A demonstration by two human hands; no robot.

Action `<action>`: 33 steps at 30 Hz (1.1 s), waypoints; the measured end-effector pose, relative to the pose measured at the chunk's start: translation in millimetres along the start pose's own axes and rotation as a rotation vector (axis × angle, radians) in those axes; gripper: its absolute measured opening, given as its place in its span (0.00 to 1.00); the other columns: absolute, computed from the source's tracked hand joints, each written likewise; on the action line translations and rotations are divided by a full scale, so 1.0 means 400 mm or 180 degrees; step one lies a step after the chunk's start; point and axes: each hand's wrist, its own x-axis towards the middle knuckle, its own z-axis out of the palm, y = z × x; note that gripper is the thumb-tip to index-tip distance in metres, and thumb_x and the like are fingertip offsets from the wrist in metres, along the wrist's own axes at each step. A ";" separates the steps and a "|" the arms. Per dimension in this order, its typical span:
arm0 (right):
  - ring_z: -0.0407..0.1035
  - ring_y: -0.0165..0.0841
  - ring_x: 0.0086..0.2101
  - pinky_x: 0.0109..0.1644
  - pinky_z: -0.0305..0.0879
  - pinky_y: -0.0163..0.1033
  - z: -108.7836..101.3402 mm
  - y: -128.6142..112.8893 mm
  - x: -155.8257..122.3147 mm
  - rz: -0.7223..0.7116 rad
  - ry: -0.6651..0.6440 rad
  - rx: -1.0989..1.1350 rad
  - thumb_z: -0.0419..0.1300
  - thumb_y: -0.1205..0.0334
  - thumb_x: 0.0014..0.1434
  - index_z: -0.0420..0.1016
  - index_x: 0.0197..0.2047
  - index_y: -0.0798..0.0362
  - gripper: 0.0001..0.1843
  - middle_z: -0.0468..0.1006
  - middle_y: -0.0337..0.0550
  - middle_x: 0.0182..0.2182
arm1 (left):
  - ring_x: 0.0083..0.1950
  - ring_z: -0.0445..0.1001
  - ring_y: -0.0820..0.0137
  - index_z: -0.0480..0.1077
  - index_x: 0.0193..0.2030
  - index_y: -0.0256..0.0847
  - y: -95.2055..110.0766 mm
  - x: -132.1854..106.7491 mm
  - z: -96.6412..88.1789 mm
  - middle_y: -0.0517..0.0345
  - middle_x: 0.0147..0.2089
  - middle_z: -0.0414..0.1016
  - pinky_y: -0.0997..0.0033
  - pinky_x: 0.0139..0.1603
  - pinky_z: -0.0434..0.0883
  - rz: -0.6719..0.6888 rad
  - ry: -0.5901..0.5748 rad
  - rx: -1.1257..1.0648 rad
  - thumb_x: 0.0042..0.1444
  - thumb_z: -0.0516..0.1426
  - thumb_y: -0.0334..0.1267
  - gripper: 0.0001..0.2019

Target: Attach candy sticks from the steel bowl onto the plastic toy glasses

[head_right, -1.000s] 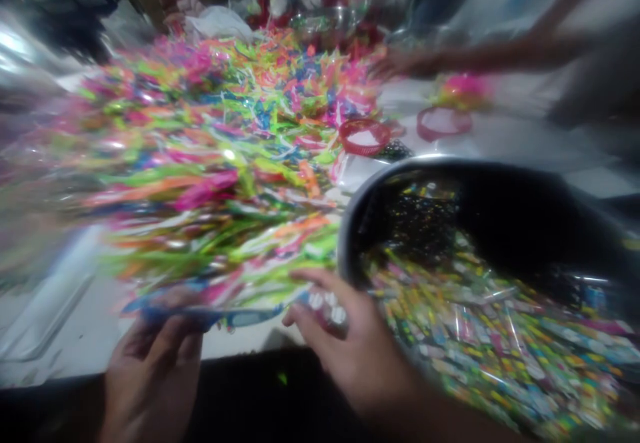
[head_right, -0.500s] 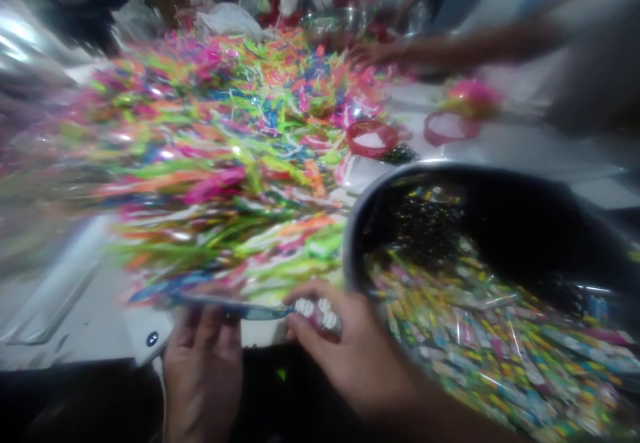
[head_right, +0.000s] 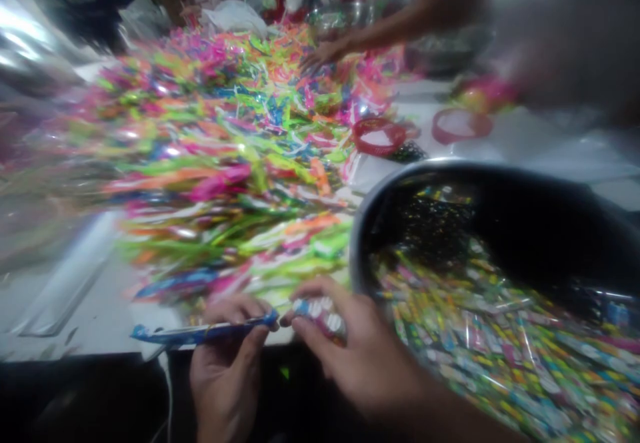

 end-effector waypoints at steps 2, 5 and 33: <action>0.65 0.29 0.20 0.25 0.61 0.31 0.001 0.000 0.001 0.0161 -0.0126 -0.0029 0.64 0.50 0.66 0.74 0.53 0.45 0.15 0.65 0.28 0.17 | 0.40 0.76 0.72 0.71 0.37 0.44 0.002 -0.003 0.007 0.60 0.37 0.73 0.73 0.45 0.78 0.0084 -0.0179 0.0012 0.58 0.65 0.26 0.09; 0.66 0.29 0.21 0.26 0.62 0.31 -0.003 -0.006 -0.001 0.0112 -0.0256 -0.0215 0.63 0.52 0.66 0.74 0.51 0.45 0.12 0.67 0.30 0.20 | 0.40 0.76 0.74 0.72 0.37 0.44 0.006 -0.002 0.012 0.61 0.36 0.74 0.77 0.44 0.77 0.0290 -0.0303 0.0182 0.57 0.65 0.24 0.11; 0.64 0.27 0.18 0.21 0.59 0.31 -0.026 -0.008 -0.005 -0.0425 -0.0366 -0.0424 0.64 0.50 0.66 0.80 0.44 0.49 0.11 0.74 0.34 0.21 | 0.37 0.75 0.73 0.70 0.39 0.45 -0.061 -0.002 0.033 0.60 0.36 0.70 0.81 0.32 0.75 0.0335 -0.0298 -0.0220 0.59 0.65 0.26 0.10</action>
